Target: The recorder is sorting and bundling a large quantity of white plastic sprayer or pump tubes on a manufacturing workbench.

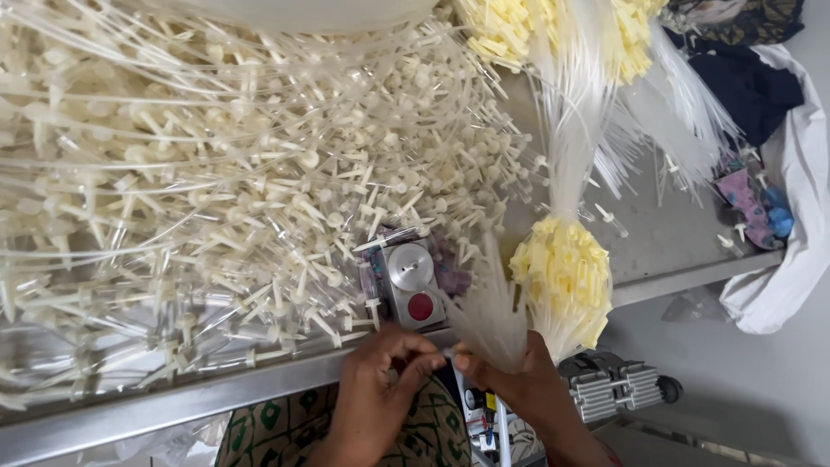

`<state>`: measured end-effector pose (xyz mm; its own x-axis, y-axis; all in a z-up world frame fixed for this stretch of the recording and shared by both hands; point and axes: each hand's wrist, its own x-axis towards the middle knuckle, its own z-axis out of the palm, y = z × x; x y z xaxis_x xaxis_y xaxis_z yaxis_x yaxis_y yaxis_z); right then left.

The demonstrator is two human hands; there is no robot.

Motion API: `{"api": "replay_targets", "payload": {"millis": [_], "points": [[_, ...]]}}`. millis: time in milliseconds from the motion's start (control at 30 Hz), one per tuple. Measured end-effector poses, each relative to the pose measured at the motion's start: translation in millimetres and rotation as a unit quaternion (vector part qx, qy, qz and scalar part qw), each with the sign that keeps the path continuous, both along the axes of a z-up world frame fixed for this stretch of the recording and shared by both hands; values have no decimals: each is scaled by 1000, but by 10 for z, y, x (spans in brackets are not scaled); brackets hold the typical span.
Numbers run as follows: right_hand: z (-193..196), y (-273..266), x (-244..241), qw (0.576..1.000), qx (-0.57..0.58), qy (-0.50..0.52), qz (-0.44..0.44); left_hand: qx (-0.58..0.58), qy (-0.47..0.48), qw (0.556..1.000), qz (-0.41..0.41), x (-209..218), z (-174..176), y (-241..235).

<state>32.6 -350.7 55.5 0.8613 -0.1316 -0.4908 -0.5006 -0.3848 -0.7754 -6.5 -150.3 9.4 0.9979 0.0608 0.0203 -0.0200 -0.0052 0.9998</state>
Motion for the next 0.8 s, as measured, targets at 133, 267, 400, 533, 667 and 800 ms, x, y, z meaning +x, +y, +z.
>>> {"api": "replay_targets", "payload": {"millis": [133,267,400,533,667,800], "points": [[-130,-99,117,990,-10,-86,107,267,-101,956,63,347,289,276],[-29,39,185,980,-84,-123,134,480,-55,875,36,561,150,259],[1,201,240,985,-71,-103,118,429,-27,902,43,626,157,332],[-52,270,230,968,-49,-195,153,252,62,964,52,565,351,510],[-85,306,280,927,-180,-260,204,29,134,990,15,379,368,494],[112,200,271,992,-3,-84,98,-135,137,980,-46,149,-6,279]]}}
